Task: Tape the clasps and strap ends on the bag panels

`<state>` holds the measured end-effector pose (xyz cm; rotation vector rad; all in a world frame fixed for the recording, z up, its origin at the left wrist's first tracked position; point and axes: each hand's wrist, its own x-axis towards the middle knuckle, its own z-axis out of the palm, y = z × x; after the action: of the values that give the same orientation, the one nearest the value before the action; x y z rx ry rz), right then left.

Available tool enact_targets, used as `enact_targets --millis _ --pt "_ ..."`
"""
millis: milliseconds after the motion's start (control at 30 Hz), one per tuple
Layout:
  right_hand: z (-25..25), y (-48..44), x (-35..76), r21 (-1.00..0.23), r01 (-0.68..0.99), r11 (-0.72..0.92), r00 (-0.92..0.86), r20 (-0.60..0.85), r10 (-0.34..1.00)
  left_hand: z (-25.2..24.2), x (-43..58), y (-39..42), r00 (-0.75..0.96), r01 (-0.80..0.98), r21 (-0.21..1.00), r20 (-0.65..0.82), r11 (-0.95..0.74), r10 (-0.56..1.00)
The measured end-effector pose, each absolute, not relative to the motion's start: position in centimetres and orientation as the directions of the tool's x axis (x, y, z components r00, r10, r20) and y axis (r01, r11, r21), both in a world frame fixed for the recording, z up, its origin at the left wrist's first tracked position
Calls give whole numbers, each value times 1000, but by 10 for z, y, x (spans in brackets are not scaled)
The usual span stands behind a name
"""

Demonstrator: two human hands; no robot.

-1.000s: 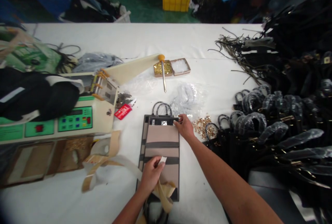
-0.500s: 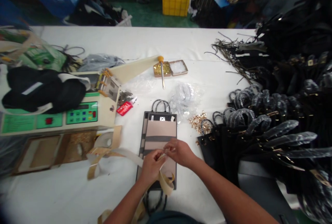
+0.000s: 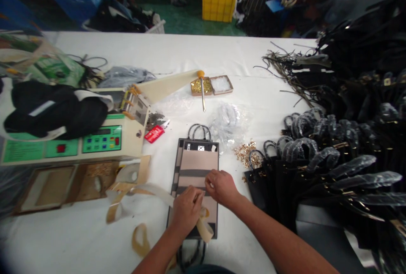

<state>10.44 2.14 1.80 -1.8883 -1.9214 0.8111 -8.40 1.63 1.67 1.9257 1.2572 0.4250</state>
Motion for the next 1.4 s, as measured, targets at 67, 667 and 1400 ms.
enact_targets --millis 67,667,1400 --pt "8 35 111 -703 673 -229 112 -210 971 18 -80 16 468 571 787 -77 -235 880" --pt "-49 137 106 -744 549 -380 407 -158 900 -45 -92 21 281 375 833 -521 407 806" --pt "44 36 94 -594 789 159 -320 -174 931 13 -93 28 371 651 759 -298 -18 879"
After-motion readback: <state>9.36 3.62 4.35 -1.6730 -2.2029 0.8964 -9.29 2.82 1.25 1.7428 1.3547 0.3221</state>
